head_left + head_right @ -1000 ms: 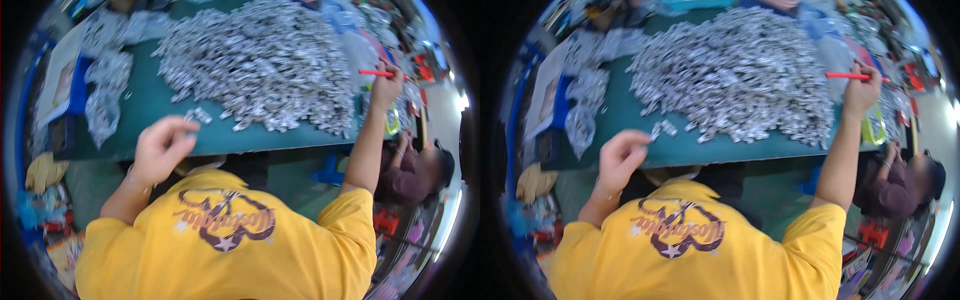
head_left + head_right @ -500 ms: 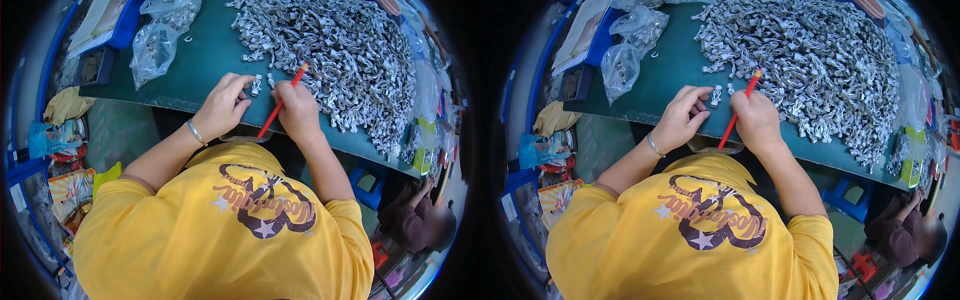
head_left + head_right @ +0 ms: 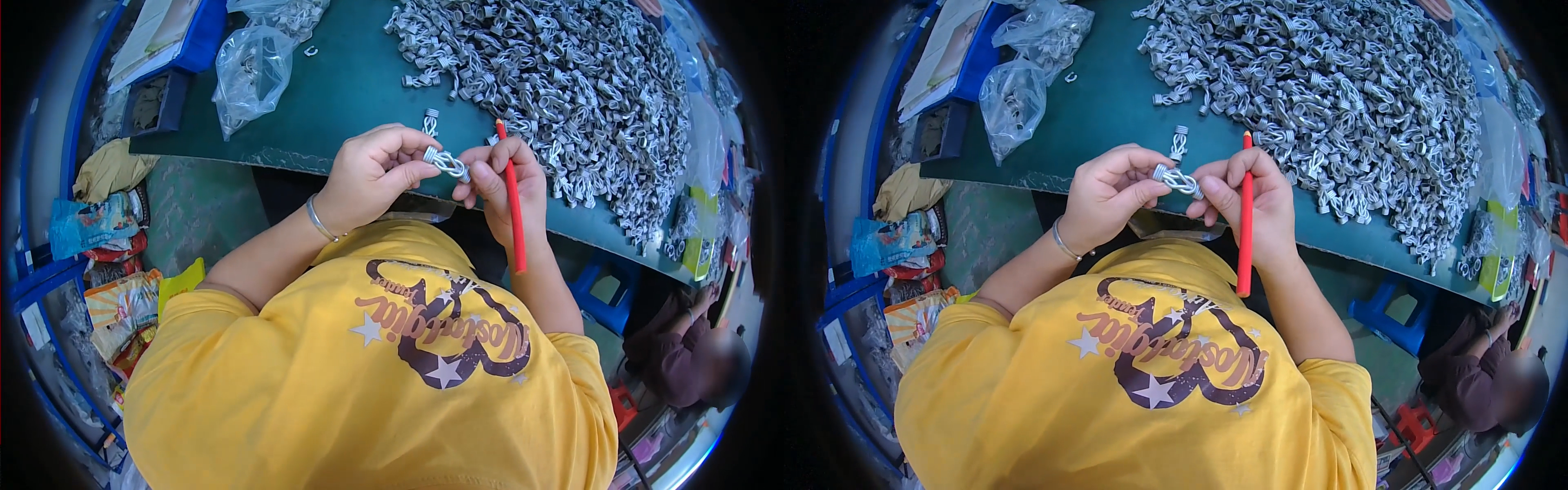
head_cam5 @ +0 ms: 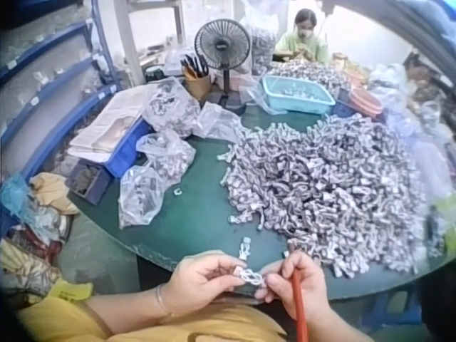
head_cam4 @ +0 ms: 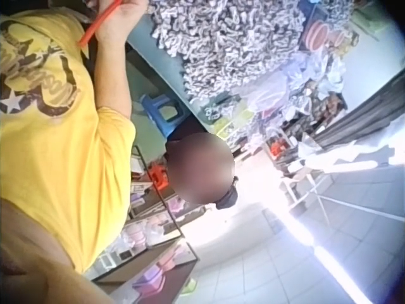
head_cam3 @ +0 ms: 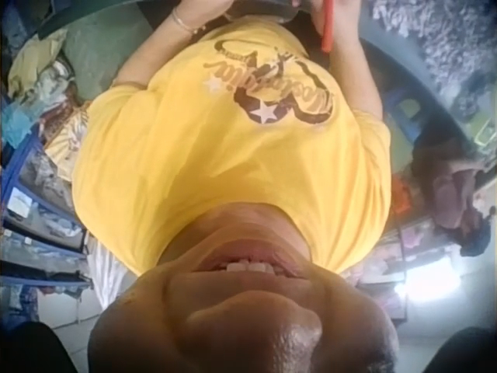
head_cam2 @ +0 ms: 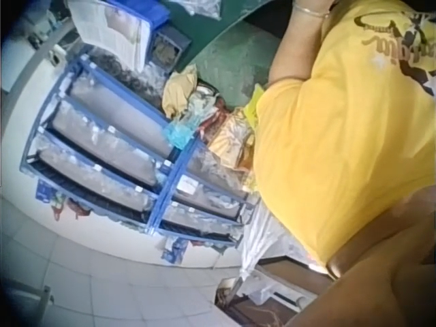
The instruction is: The person assembles small metal components by hand, picking them from a large pile on the table and fitting them together.
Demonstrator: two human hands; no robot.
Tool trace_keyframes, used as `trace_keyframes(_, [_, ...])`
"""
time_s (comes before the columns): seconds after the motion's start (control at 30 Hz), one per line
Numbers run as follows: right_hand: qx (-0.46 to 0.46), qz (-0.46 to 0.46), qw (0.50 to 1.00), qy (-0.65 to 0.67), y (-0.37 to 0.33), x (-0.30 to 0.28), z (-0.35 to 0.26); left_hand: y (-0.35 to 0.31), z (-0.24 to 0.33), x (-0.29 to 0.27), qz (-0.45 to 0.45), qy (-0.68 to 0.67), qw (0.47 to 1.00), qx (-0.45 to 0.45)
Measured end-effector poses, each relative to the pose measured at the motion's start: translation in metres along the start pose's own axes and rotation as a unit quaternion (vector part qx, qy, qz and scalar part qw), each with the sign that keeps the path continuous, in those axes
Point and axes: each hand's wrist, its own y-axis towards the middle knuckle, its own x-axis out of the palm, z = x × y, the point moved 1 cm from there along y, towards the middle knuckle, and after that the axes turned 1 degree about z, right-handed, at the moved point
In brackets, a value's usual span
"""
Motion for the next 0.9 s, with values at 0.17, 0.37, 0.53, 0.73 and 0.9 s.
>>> trace_keyframes(0.17, [-0.042, -0.045, 0.998, 0.027, -0.003, -0.004, 0.021, -0.001, 0.009, 0.005, -0.014, 0.044, 0.995, 0.087])
trace_keyframes(0.37, [-0.179, -0.054, 0.977, -0.097, -0.005, -0.006, 0.021, -0.006, 0.012, 0.005, -0.019, 0.077, 0.991, 0.111])
trace_keyframes(0.53, [-0.238, -0.041, 0.956, -0.168, -0.006, -0.005, 0.017, -0.01, 0.007, 0.007, 0.01, 0.043, 0.993, 0.11])
trace_keyframes(0.73, [-0.319, -0.009, 0.931, -0.18, -0.008, 0.008, 0.01, -0.013, -0.003, 0.004, 0.005, -0.055, 0.997, -0.052])
trace_keyframes(0.9, [-0.34, -0.023, 0.915, -0.216, -0.008, 0.017, 0.009, -0.012, -0.003, 0.008, 0.003, -0.137, 0.981, -0.137])
